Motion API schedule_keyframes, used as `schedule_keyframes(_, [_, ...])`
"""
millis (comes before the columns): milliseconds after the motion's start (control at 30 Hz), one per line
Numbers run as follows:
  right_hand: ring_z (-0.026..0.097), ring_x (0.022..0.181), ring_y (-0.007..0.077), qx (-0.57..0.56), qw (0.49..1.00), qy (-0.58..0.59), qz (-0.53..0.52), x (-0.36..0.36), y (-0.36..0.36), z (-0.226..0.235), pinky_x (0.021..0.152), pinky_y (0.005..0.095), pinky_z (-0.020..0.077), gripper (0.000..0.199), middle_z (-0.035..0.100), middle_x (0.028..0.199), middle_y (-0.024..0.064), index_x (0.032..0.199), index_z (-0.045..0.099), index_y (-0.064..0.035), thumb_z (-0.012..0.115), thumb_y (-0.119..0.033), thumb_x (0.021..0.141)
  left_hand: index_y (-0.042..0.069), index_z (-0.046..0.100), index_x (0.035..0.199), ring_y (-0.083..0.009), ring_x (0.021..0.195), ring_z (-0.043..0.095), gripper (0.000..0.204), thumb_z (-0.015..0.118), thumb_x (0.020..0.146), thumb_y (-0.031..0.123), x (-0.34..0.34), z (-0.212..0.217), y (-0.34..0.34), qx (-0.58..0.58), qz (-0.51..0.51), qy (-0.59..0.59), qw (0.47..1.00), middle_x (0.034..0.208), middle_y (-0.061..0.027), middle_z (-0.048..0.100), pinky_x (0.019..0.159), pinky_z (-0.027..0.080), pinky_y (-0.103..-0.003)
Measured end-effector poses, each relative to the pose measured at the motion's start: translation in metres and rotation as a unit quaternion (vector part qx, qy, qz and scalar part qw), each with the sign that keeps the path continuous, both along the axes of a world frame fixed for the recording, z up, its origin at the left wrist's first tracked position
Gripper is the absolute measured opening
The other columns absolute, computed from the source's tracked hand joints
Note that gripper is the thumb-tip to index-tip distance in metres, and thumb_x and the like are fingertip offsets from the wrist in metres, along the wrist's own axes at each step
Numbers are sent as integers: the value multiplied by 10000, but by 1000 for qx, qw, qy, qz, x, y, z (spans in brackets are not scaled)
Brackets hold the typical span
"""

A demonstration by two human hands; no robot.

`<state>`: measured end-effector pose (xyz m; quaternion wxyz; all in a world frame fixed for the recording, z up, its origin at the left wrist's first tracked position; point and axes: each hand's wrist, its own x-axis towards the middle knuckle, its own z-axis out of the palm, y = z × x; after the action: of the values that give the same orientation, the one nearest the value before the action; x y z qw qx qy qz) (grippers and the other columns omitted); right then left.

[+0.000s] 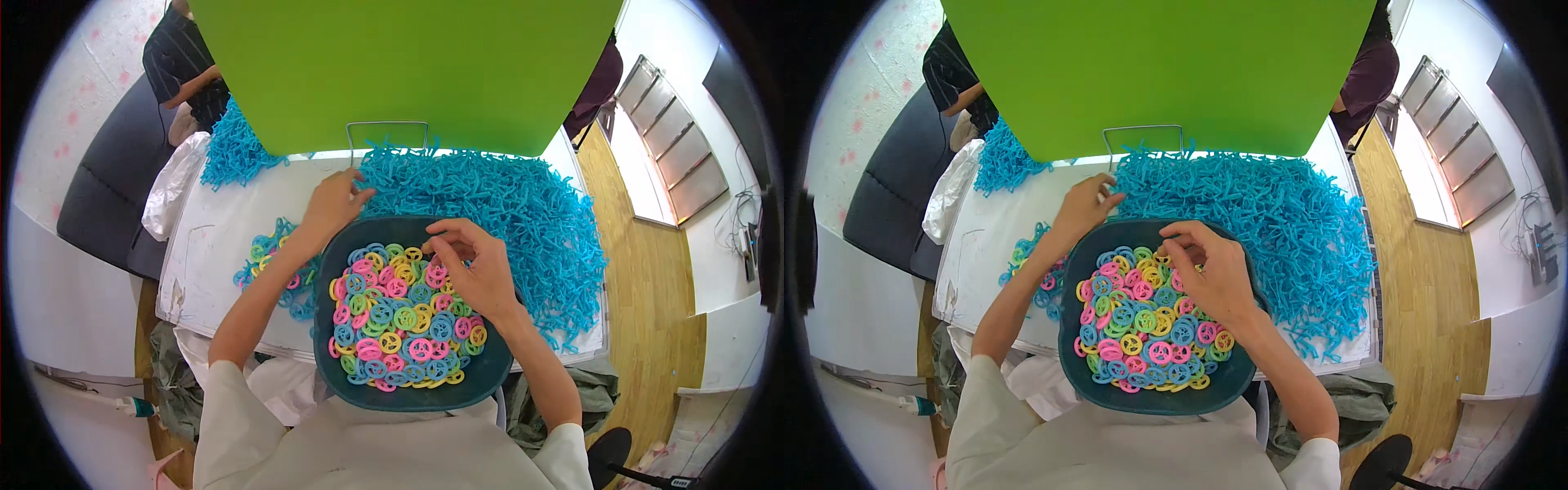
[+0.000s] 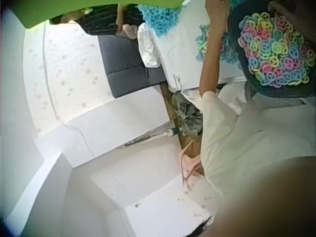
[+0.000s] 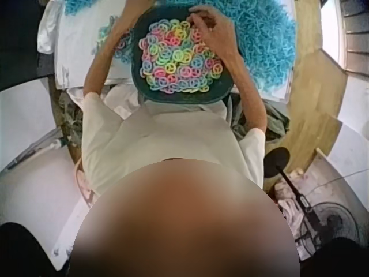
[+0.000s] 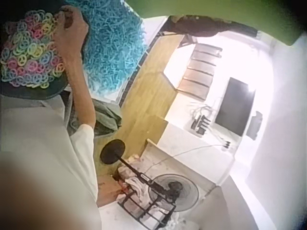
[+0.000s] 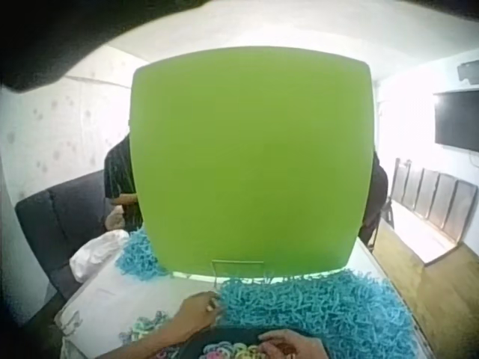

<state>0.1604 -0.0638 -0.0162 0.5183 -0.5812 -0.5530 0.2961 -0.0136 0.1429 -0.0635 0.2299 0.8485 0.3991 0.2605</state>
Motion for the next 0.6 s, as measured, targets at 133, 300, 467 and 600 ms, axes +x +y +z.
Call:
schedule_keyframes(133, [669,772,123,10,1000,-9,4,-2,0,-3,691,245,527,180,702,878,97,1076,612,-1,584,-53,906,40,629,1004,-256,725,641,276,706,823,233,6,-17,22,91,-25,66,993,884,-108,665,652,499,-341])
schedule_keyframes(300, [673,779,140,18,1000,-2,-11,0,-3,-2,698,253,531,207,698,898,97,1105,597,-6,563,-19,902,31,628,990,-188,779,643,262,705,832,226,1,19,12,-58,-9,-18,998,871,-94,659,661,500,-308])
schedule_keyframes(467, [667,837,182,60,995,-23,-80,0,-2,1,730,276,539,329,668,947,99,1157,581,-36,593,54,840,45,580,1114,-154,924,623,275,660,883,171,4,75,-41,-249,-66,-233,938,986,-84,632,744,518,-296])
schedule_keyframes(600, [631,889,207,172,975,-125,-67,-3,-2,9,732,280,530,436,626,920,90,1165,586,-57,669,77,758,55,534,1187,-154,925,620,309,621,920,182,16,85,-87,-433,-140,-270,849,1025,-82,610,758,514,-282])
